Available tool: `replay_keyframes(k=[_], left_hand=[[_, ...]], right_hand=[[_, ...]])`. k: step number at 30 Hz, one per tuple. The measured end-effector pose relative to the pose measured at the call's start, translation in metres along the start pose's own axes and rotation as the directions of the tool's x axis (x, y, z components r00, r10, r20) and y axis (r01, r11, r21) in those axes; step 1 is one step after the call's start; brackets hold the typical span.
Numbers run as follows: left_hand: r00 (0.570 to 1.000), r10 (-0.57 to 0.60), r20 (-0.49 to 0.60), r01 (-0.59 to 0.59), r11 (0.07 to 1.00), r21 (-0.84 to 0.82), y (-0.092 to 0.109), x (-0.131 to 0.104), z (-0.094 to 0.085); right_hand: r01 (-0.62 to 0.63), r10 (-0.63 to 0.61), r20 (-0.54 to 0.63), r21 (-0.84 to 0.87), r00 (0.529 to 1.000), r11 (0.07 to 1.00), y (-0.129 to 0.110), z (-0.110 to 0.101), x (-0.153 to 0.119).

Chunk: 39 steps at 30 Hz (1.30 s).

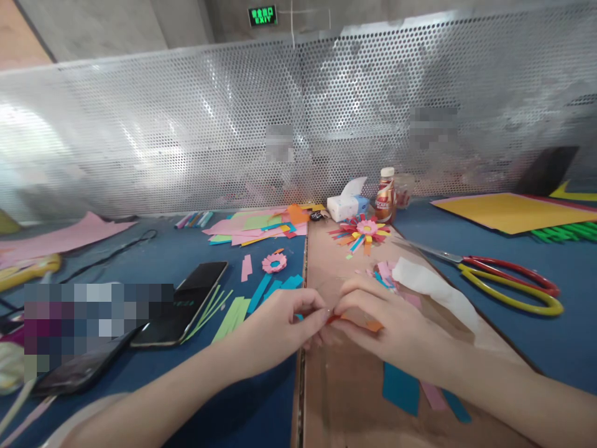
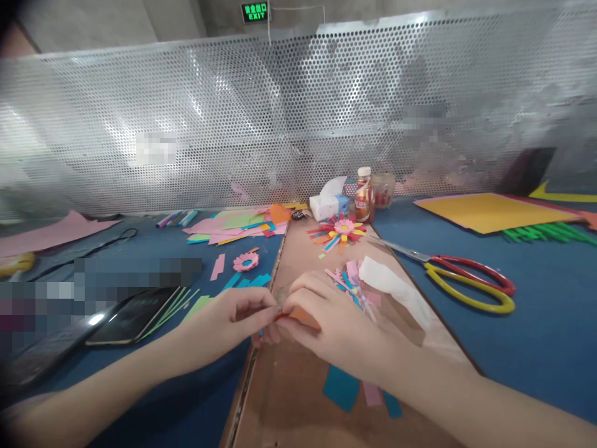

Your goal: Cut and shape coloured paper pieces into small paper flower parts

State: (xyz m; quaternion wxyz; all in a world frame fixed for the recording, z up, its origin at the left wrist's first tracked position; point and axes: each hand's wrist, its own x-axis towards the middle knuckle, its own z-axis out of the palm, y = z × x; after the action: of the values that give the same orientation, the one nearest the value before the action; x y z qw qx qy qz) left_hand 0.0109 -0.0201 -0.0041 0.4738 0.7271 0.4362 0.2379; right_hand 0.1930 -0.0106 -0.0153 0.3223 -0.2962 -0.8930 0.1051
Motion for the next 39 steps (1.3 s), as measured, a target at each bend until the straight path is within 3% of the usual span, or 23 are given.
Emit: replay_keyframes(k=[10, 19, 22, 26, 28, 31, 36, 39], left_hand=[[0.997, 0.074, 0.021, -0.075, 0.997, 0.027, 0.003, -0.001, -0.002], [0.993, 0.115, 0.015, -0.114, 0.945, 0.305, 0.017, -0.007, -0.006], [0.98, 0.2, 0.026, -0.192, 0.888, 0.418, 0.012, -0.006, -0.007], [0.916, 0.39, 0.097, -0.369, 0.718, 0.591, 0.0, -0.005, -0.009], [0.891, 0.439, 0.114, -0.411, 0.674, 0.613, -0.003, -0.005, -0.009], [0.893, 0.443, 0.084, -0.409, 0.717, 0.564, -0.003, -0.006, -0.011], [0.959, 0.283, -0.018, -0.26, 0.904, 0.34, 0.003, -0.006, -0.012], [0.969, 0.243, -0.038, -0.222, 0.932, 0.288, 0.004, -0.005, -0.012]], right_hand=[[-0.035, 0.037, -0.047, 0.055, 0.998, 0.998, 0.0, 0.001, -0.001], [-0.086, 0.085, -0.075, -0.01, 0.994, 0.996, -0.012, -0.008, -0.001], [-0.07, 0.073, -0.063, 0.036, 0.995, 0.997, -0.008, -0.004, -0.002], [-0.039, 0.041, -0.027, 0.09, 0.999, 0.995, -0.002, -0.001, -0.003], [-0.028, 0.029, -0.007, 0.119, 1.0, 0.993, -0.002, -0.003, -0.003], [-0.015, 0.017, -0.01, 0.128, 1.0, 0.992, -0.006, -0.008, -0.002], [-0.019, 0.021, -0.017, 0.074, 1.0, 0.997, -0.014, -0.017, 0.003], [-0.009, 0.009, -0.01, 0.047, 1.0, 0.999, -0.016, -0.017, 0.004]])
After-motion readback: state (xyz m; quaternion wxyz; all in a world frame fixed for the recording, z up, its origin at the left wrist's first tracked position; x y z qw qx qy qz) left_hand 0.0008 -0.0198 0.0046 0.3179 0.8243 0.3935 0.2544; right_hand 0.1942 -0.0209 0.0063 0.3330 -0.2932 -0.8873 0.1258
